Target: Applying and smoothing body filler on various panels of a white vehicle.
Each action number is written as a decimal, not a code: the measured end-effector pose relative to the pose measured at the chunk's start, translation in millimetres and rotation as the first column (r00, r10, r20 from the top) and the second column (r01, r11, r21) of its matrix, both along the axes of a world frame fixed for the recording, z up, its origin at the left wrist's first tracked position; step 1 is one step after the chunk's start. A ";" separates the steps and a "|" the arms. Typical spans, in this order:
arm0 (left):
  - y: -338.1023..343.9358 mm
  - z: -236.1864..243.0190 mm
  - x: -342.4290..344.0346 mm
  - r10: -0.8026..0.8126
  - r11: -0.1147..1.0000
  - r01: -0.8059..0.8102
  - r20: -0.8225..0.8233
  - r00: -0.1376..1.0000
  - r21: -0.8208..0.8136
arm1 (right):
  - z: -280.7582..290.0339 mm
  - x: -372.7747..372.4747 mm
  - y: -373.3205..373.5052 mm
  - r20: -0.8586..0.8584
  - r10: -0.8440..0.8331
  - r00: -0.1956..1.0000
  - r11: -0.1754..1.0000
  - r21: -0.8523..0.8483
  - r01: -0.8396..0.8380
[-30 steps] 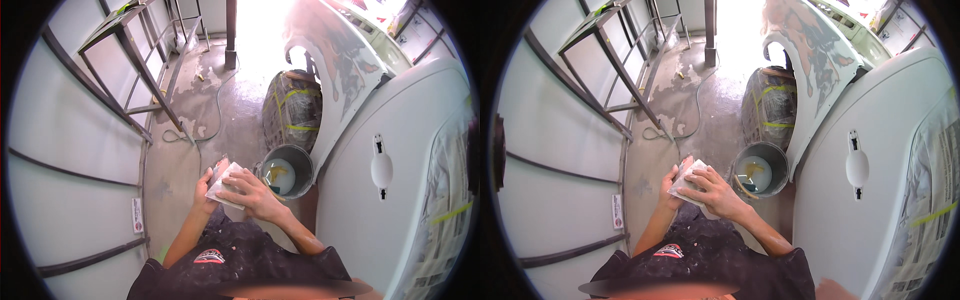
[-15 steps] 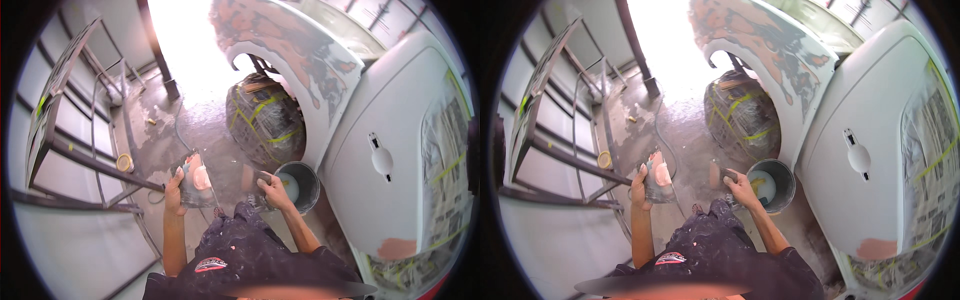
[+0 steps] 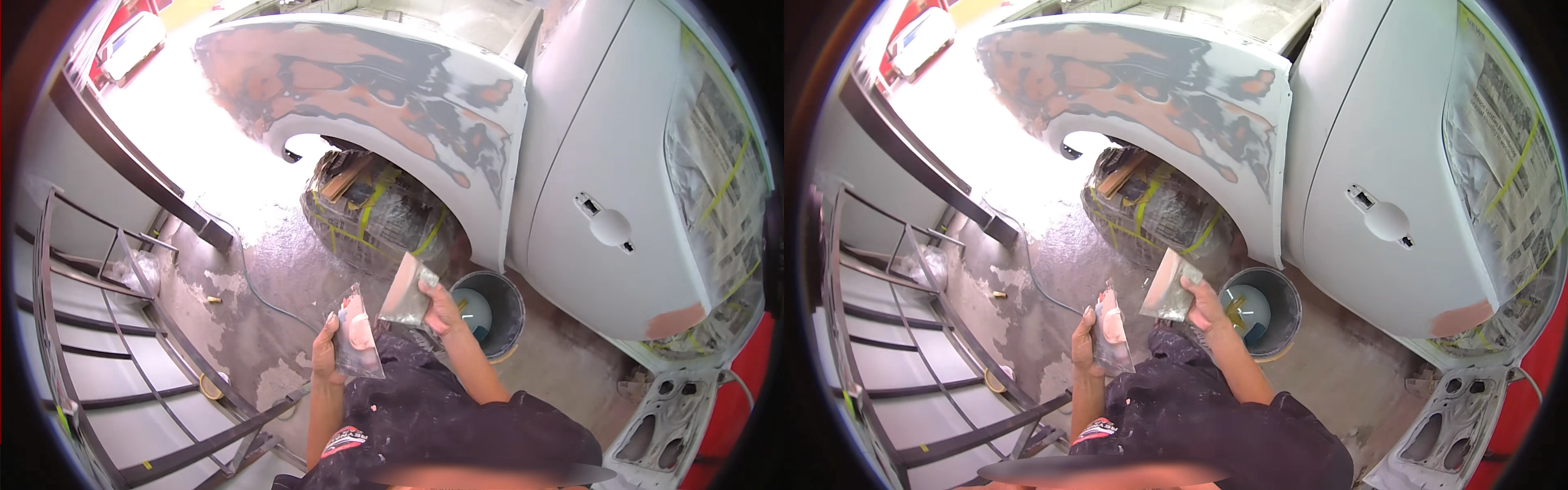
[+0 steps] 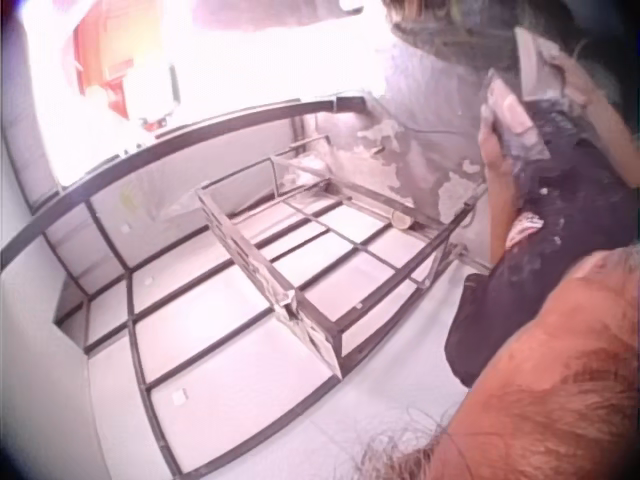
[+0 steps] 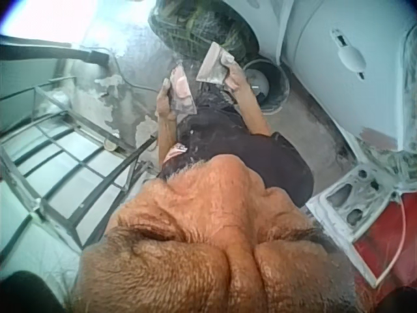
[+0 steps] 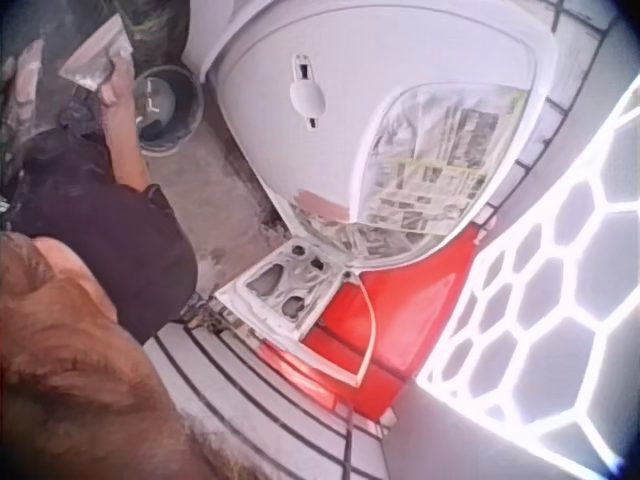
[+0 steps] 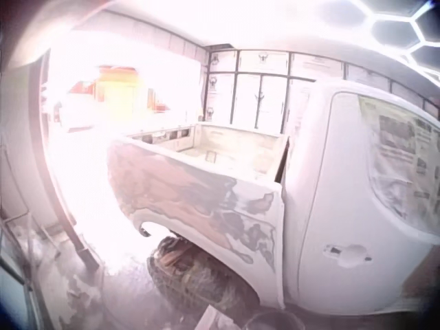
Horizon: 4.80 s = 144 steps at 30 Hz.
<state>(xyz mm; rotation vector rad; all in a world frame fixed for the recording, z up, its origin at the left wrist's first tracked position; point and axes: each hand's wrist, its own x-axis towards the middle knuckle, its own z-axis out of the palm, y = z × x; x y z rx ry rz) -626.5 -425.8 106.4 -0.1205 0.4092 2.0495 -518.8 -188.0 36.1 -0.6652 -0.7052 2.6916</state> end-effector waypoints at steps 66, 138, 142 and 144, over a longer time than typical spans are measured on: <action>229.0 100.0 -378.2 -0.450 0.874 0.441 -0.685 0.573 -0.205 | 264.8 -315.8 248.9 -0.519 -0.817 0.250 -0.535 0.523 -0.664; 400.2 180.8 -342.2 -0.836 0.314 0.872 -0.544 0.068 -0.374 | 289.3 -182.4 59.1 -0.119 -0.816 0.566 -0.490 0.661 -0.568; 410.9 188.7 -331.6 -0.764 0.266 0.832 -0.633 -0.126 -0.486 | 295.9 -193.9 67.5 -0.083 -0.769 0.634 -0.549 0.593 -0.588; 408.5 194.3 -327.0 -0.721 0.272 0.840 -0.678 -0.145 -0.469 | 293.5 -201.6 67.8 -0.058 -0.761 0.647 -0.553 0.579 -0.599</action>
